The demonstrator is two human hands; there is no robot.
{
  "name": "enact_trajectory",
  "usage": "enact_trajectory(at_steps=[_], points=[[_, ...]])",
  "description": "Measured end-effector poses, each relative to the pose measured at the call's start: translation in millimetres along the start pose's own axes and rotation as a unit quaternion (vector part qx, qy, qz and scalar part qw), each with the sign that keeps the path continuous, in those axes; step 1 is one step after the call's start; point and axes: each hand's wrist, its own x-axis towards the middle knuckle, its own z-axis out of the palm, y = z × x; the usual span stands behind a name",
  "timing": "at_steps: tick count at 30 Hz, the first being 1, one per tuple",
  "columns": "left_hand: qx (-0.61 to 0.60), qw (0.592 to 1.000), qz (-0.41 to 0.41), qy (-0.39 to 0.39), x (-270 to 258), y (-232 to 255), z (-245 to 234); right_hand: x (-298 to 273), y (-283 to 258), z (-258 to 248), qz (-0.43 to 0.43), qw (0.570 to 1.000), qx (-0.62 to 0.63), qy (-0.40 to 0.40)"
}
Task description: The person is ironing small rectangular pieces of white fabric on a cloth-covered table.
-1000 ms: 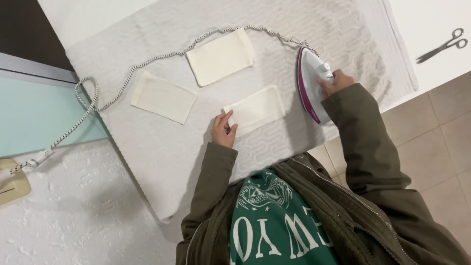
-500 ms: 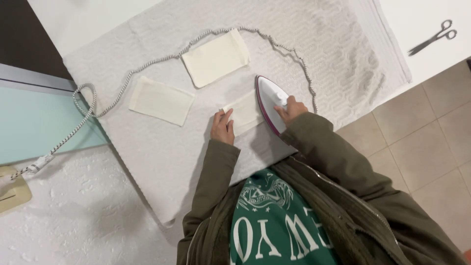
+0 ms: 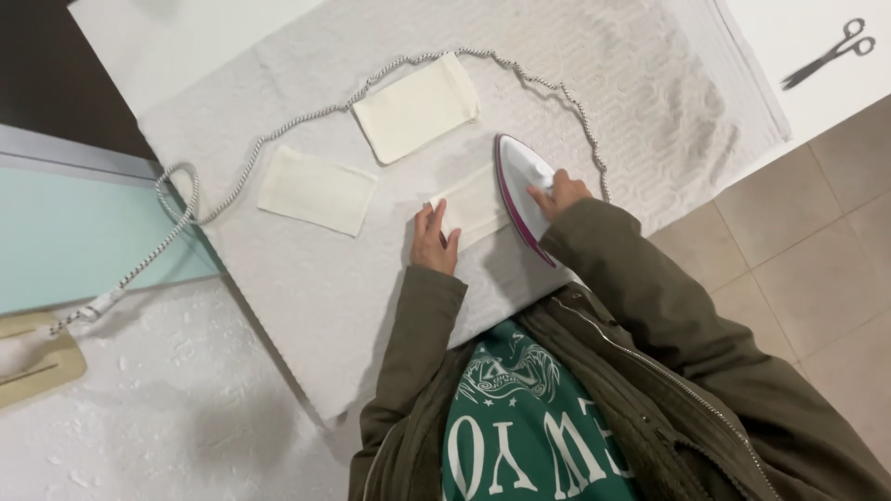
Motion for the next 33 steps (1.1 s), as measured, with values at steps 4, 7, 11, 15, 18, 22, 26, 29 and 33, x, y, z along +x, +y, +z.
enact_trajectory(at_steps=[4,7,11,15,18,22,26,29,33], points=[[0.002,1.000,-0.016,-0.027,-2.9,-10.2,5.0,-8.5,-11.0,-4.8,0.016,1.000,-0.002,-0.012],[0.017,0.994,0.099,0.044,-0.2,-14.5,7.8,-8.1,-19.7,-10.3,0.027,0.999,0.017,0.023],[0.003,0.999,0.037,0.014,-0.9,-8.1,4.2,3.4,-5.7,-0.1,0.015,1.000,0.010,0.010],[0.019,0.995,0.079,0.058,5.6,-8.2,8.8,4.3,-19.4,-15.8,0.003,0.999,-0.010,0.035],[0.025,0.998,-0.060,-0.018,0.4,11.2,0.0,-12.9,-4.7,-26.8,0.002,1.000,-0.004,-0.023],[0.089,0.996,-0.001,0.020,-4.0,16.4,-9.3,-9.6,5.6,-49.5,0.047,0.997,0.006,-0.067],[0.077,0.996,0.016,0.050,-1.1,0.1,-19.2,-7.0,19.8,-50.1,0.038,0.999,0.016,0.007],[0.072,0.996,0.023,0.041,-0.8,-1.8,-29.0,-31.1,3.3,-34.3,-0.028,0.999,-0.026,0.022],[0.100,0.987,0.110,0.058,-0.3,-11.6,-38.3,-66.0,-52.6,13.4,-0.080,0.996,0.011,-0.050]])
